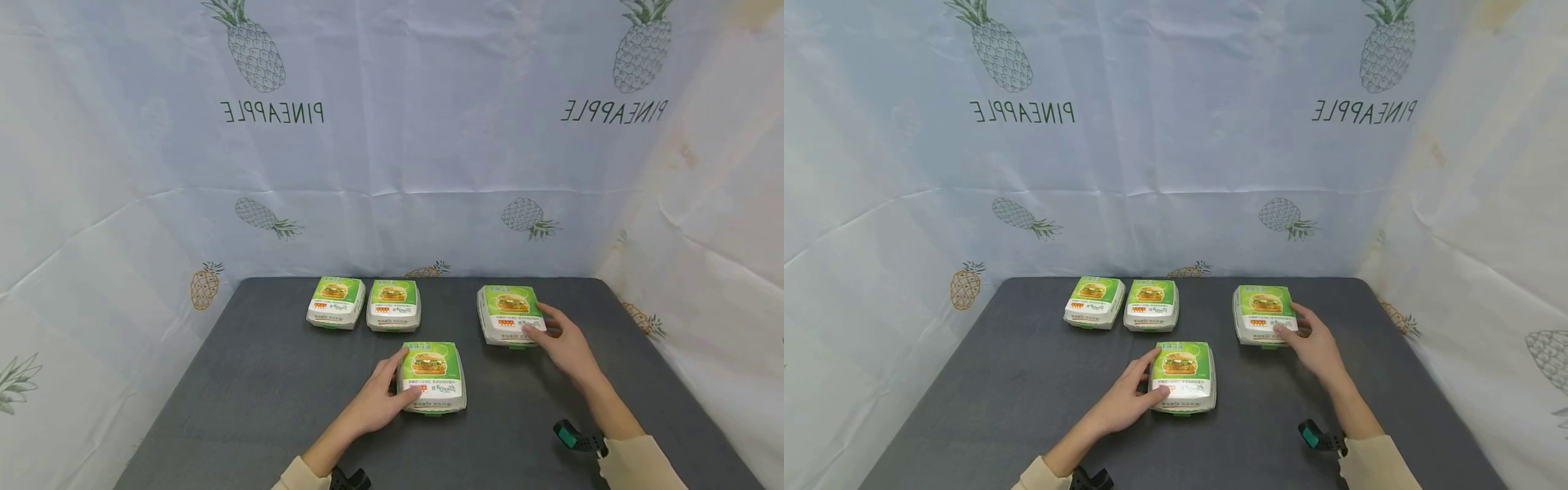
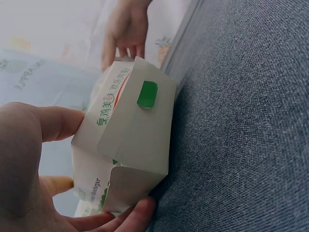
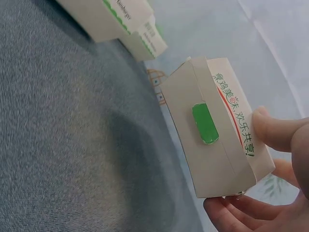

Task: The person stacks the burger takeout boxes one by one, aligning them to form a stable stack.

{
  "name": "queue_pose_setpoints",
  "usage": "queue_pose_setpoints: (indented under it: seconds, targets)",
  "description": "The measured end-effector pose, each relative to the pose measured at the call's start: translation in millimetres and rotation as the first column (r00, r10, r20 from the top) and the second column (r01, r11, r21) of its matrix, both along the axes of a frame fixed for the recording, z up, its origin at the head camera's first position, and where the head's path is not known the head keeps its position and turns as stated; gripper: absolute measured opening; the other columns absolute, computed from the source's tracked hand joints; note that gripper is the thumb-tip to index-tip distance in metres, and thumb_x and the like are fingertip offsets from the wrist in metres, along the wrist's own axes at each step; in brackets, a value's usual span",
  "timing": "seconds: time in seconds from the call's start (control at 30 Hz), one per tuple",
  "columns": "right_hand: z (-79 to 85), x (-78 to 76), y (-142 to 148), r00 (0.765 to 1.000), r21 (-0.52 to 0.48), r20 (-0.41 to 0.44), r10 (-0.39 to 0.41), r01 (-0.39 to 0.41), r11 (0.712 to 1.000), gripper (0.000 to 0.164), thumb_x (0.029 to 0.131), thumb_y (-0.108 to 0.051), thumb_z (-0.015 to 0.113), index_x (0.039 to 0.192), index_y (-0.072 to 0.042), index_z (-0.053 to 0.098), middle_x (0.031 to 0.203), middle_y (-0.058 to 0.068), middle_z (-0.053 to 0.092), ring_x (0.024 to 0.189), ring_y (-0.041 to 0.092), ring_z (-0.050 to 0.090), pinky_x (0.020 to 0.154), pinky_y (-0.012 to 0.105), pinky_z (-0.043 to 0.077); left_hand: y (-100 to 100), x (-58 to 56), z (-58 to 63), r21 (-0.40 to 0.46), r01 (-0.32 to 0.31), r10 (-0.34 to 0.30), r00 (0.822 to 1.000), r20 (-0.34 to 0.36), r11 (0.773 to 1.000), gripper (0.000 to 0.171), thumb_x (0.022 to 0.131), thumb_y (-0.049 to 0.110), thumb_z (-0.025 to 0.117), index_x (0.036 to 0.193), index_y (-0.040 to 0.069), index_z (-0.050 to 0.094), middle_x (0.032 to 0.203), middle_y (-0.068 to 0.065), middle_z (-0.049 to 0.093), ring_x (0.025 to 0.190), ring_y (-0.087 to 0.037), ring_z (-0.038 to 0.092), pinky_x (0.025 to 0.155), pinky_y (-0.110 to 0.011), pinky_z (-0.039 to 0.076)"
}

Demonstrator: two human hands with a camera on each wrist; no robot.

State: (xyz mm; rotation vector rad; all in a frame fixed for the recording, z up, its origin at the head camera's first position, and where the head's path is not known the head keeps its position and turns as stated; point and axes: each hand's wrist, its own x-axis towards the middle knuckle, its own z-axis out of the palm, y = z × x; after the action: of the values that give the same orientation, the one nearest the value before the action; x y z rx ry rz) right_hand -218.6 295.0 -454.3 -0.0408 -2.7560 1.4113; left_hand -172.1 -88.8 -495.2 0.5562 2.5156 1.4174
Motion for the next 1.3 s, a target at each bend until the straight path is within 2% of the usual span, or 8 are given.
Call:
queue_pose_setpoints:
  seconds: [0.27,0.53,1.07,1.3]
  targets:
    - [12.9,12.1,-7,1.0,-0.008,-0.021,0.02,-0.02,1.0,0.084,0.1,-0.048,0.063,0.162,-0.008,0.024,0.143,0.032,0.043,0.12,0.044,0.055,0.081,0.038,0.051,0,0.8,1.5,-0.003,0.001,-0.001,1.0,0.0,1.0,0.078,0.099,0.051,0.063,0.162,0.021,0.028,0.146,-0.015,0.041,0.122,-0.027,0.053,0.087,-0.038,0.051]
    - [23.5,18.7,-15,0.998,-0.02,-0.044,0.048,-0.049,0.999,0.082,0.1,-0.045,0.064,0.162,-0.008,0.025,0.142,0.03,0.045,0.12,0.045,0.056,0.084,0.042,0.052,0,1.6,2.1,-0.001,0.004,-0.004,1.0,0.002,1.0,0.079,0.099,0.051,0.063,0.162,0.021,0.027,0.147,-0.016,0.04,0.122,-0.028,0.053,0.087,-0.039,0.051]
    - [42.1,34.2,-36,0.988,-0.031,-0.088,0.127,-0.13,0.991,0.076,0.1,-0.036,0.068,0.16,-0.009,0.031,0.139,0.026,0.05,0.116,0.041,0.06,0.082,0.039,0.052,1,0.6,1.2,-0.007,0.012,-0.012,1.0,-0.003,1.0,0.079,0.1,0.052,0.061,0.162,0.019,0.027,0.146,-0.017,0.04,0.12,-0.027,0.053,0.085,-0.038,0.052]
    - [43.2,38.3,-49,0.979,-0.06,-0.107,0.173,-0.18,0.982,0.072,0.099,-0.031,0.07,0.158,-0.009,0.036,0.135,0.024,0.053,0.114,0.038,0.061,0.08,0.038,0.054,0,1.8,1.8,-0.007,0.005,-0.005,1.0,-0.003,1.0,0.078,0.1,0.05,0.062,0.162,0.019,0.027,0.146,-0.017,0.04,0.121,-0.028,0.054,0.086,-0.039,0.051]
